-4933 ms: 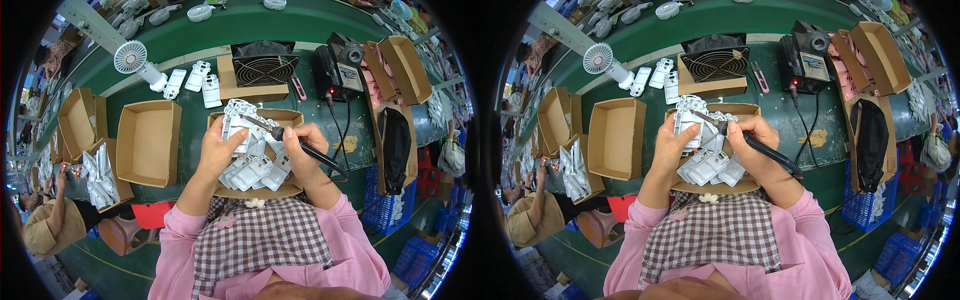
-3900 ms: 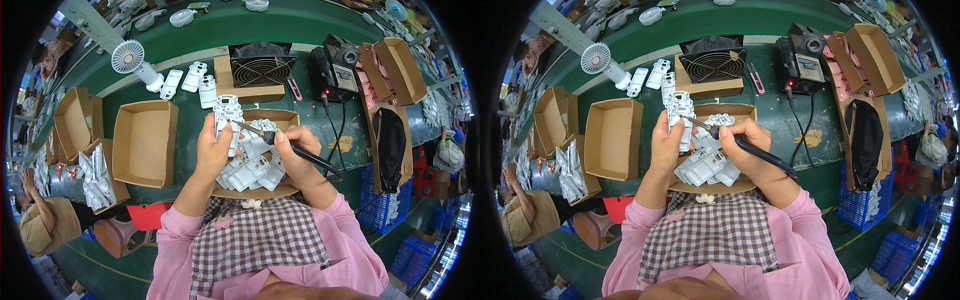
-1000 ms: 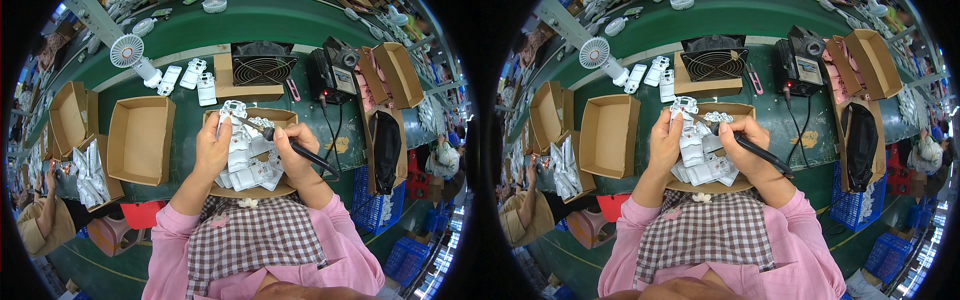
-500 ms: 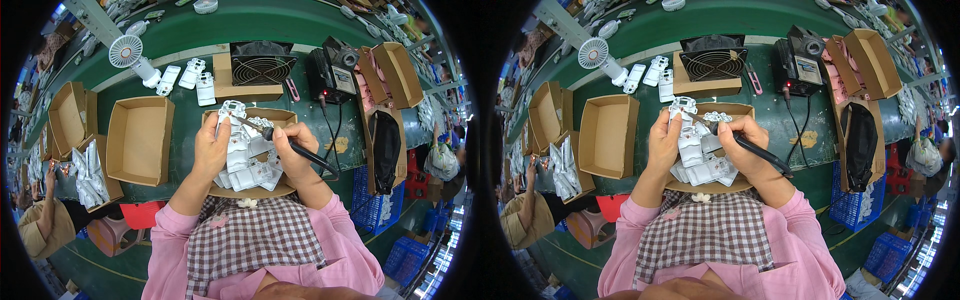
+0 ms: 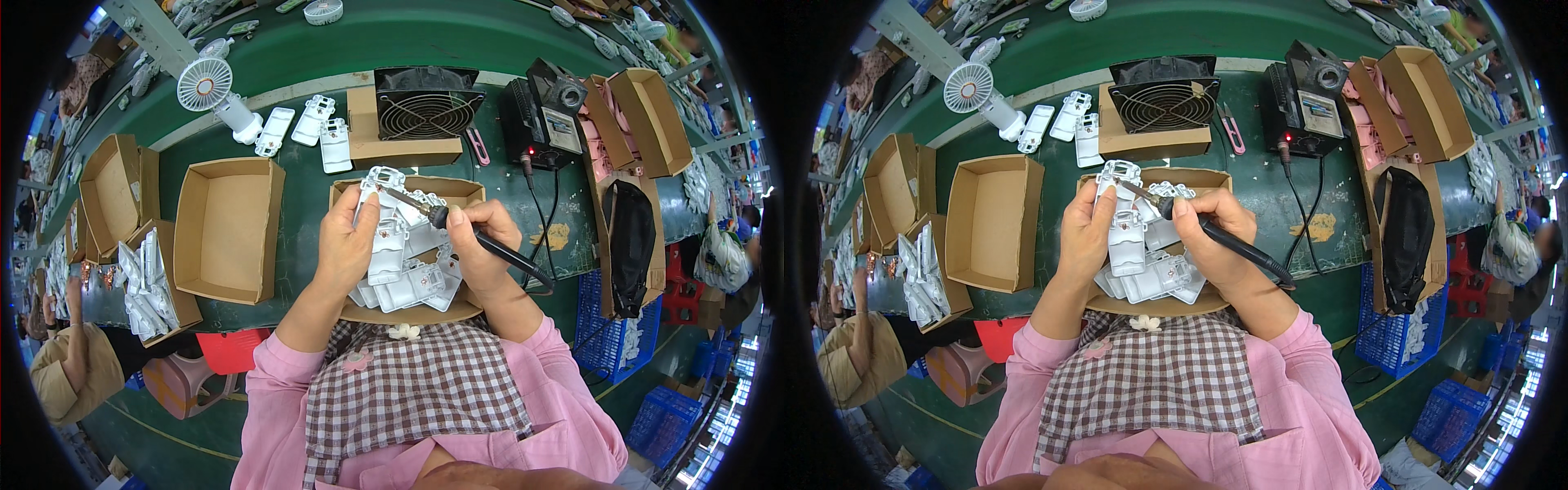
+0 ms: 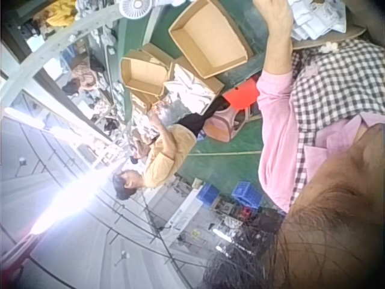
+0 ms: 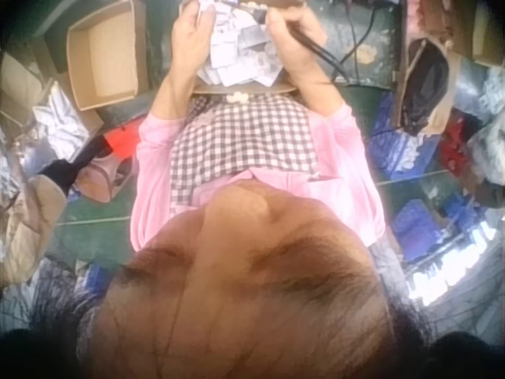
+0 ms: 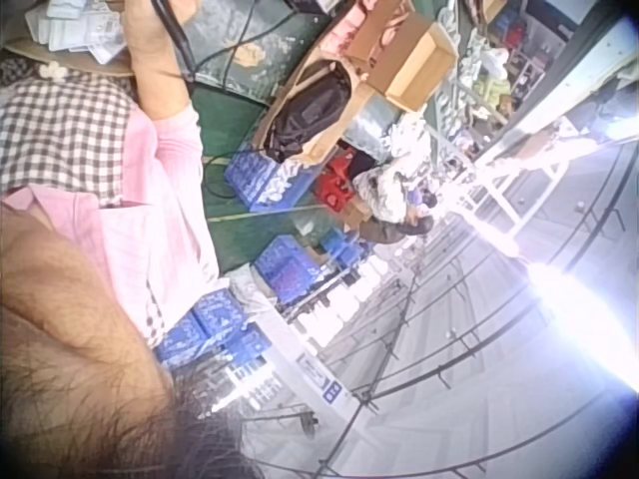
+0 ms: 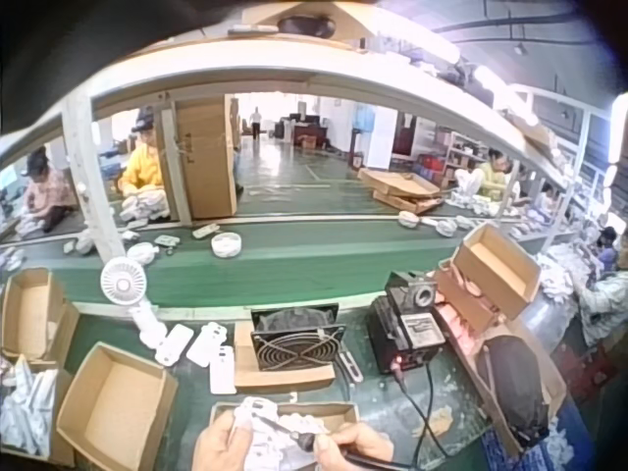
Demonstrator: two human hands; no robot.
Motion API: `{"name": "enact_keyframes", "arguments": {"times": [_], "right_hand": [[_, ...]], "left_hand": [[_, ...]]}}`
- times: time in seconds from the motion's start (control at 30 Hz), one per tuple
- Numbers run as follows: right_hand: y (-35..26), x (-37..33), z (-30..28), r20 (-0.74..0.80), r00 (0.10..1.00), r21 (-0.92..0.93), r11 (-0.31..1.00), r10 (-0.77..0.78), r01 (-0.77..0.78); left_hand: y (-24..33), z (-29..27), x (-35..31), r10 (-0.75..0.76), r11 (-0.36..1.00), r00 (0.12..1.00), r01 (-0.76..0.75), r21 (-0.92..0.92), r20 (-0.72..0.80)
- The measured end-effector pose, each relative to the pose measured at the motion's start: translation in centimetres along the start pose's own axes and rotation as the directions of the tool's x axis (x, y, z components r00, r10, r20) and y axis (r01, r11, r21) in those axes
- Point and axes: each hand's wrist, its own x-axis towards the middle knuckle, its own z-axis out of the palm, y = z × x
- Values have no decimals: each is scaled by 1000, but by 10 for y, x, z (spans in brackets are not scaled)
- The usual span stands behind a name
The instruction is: The person solders components onto white plastic fan housings, places them into a cardboard box, and then fits a fan blade assembly onto a housing.
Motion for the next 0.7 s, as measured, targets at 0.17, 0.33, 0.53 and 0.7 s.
{"name": "enact_keyframes", "arguments": {"times": [0.17,0.33,0.53,0.7], "right_hand": [[0,0,-1,10,1000,-10,1000,-2,2],[-1,0,0,7,1000,-32,999,5,-5],[6,-4,0,-60,998,22,1000,-10,11],[10,-4,-6,-124,990,175,981,-68,89]], "left_hand": [[-1,0,-1,-22,1000,1000,22,-16,5],[-1,0,-1,-15,1000,1000,15,-17,2],[-1,-3,0,-40,999,999,39,4,17],[27,-10,-21,216,863,976,-207,461,33]]}}
